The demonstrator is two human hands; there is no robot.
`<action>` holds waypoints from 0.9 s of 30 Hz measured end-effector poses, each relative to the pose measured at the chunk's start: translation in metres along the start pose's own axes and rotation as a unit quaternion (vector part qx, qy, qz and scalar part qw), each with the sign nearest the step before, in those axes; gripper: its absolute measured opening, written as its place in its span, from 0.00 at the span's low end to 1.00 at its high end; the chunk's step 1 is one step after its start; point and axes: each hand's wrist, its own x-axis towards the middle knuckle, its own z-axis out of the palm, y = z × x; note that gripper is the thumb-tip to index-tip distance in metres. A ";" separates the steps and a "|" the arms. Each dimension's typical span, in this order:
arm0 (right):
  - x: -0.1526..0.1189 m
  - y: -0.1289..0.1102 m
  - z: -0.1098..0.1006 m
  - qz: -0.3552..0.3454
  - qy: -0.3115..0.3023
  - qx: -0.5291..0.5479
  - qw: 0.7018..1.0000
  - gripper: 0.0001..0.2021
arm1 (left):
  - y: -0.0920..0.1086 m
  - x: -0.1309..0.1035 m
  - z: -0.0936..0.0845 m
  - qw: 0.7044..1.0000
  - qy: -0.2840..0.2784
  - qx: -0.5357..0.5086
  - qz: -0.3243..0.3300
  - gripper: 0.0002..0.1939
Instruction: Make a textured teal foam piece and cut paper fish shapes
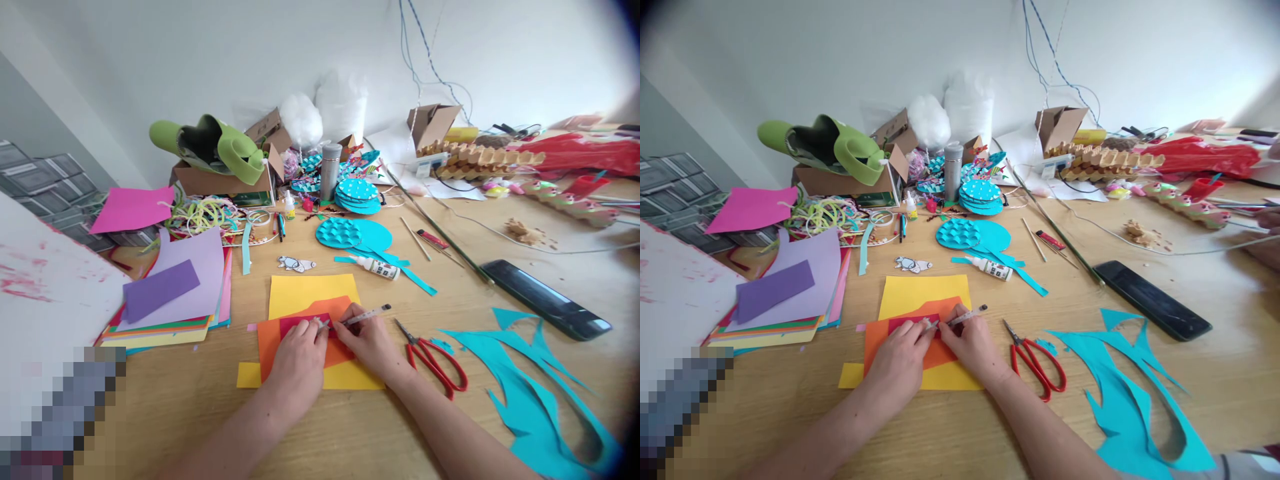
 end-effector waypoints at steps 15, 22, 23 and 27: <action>-0.001 0.000 0.000 0.005 0.004 0.007 1.000 0.11 | 0.001 0.001 0.002 1.000 0.018 -0.005 0.006 0.26; -0.001 0.002 0.000 0.008 0.005 0.008 1.000 0.11 | 0.001 0.000 0.003 1.000 0.018 0.003 0.003 0.25; -0.001 0.002 0.000 0.006 0.007 0.008 1.000 0.11 | 0.001 0.000 0.003 1.000 0.018 0.002 0.004 0.25; -0.001 0.002 0.001 0.003 0.012 0.009 1.000 0.10 | 0.001 0.000 0.003 1.000 0.020 -0.001 0.004 0.25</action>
